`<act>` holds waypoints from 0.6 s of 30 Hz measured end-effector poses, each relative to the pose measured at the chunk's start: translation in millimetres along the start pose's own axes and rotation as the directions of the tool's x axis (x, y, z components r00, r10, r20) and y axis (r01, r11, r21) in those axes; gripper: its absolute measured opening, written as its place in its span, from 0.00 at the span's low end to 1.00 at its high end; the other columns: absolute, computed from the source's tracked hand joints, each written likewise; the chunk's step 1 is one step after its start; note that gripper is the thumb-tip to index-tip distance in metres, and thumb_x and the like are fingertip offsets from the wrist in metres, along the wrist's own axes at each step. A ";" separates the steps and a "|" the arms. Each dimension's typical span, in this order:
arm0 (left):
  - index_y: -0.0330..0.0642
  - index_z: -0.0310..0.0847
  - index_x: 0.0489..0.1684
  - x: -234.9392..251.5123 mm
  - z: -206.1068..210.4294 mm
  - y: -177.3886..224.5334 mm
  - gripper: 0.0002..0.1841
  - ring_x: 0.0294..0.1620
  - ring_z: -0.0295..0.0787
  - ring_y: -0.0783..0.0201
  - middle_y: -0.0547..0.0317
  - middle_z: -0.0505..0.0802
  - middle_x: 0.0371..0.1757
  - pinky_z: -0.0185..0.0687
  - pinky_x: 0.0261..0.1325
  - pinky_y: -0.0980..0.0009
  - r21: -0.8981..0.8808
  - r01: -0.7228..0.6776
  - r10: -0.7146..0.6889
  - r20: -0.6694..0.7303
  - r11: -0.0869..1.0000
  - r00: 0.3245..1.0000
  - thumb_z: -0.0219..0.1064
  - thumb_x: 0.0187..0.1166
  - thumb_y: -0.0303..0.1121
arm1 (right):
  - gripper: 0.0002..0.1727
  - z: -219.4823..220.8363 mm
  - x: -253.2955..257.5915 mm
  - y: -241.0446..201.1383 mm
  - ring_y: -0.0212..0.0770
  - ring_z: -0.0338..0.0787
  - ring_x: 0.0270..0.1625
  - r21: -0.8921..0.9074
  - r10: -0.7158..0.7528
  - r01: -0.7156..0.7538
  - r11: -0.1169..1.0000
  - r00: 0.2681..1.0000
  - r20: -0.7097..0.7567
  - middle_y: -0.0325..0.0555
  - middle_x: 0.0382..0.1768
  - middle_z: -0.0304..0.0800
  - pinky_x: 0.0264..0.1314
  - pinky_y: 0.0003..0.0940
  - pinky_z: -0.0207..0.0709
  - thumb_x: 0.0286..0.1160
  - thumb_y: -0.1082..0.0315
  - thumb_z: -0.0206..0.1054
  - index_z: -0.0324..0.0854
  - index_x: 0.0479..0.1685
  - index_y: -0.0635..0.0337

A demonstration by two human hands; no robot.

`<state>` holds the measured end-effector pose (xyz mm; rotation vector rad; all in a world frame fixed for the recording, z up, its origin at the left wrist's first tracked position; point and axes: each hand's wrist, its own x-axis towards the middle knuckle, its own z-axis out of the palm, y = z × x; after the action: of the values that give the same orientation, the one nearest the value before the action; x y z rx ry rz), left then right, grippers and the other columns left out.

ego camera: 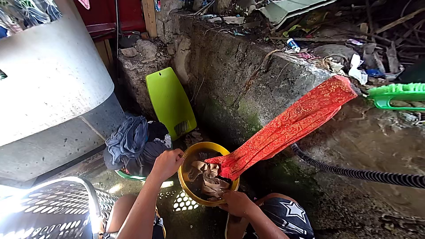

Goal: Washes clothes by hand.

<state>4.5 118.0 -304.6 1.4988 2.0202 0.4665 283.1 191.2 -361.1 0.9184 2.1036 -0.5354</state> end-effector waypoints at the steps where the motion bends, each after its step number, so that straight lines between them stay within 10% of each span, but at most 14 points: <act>1: 0.41 0.81 0.73 -0.2 0.0 0.0 0.19 0.60 0.91 0.49 0.46 0.93 0.57 0.81 0.68 0.46 0.001 -0.001 0.001 0.001 1.000 1.000 0.57 0.91 0.39 | 0.30 0.0 0.1 -0.3 0.64 0.78 0.79 -0.002 0.002 -0.002 1.000 1.000 0.001 0.63 0.75 0.80 0.74 0.68 0.71 0.89 0.46 0.57 0.76 0.78 0.58; 18: 0.42 0.81 0.73 -1.9 -1.3 0.4 0.19 0.59 0.91 0.50 0.47 0.93 0.57 0.81 0.67 0.47 0.010 0.010 -0.010 0.000 1.000 1.000 0.57 0.91 0.39 | 0.31 0.3 3.6 -1.5 0.62 0.77 0.80 -0.015 -0.004 0.004 1.000 1.000 0.010 0.61 0.78 0.78 0.76 0.67 0.70 0.89 0.45 0.56 0.74 0.80 0.58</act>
<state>4.4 116.3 -302.9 1.4937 2.0324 0.4532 280.5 191.6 -364.0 0.9015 2.0988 -0.5247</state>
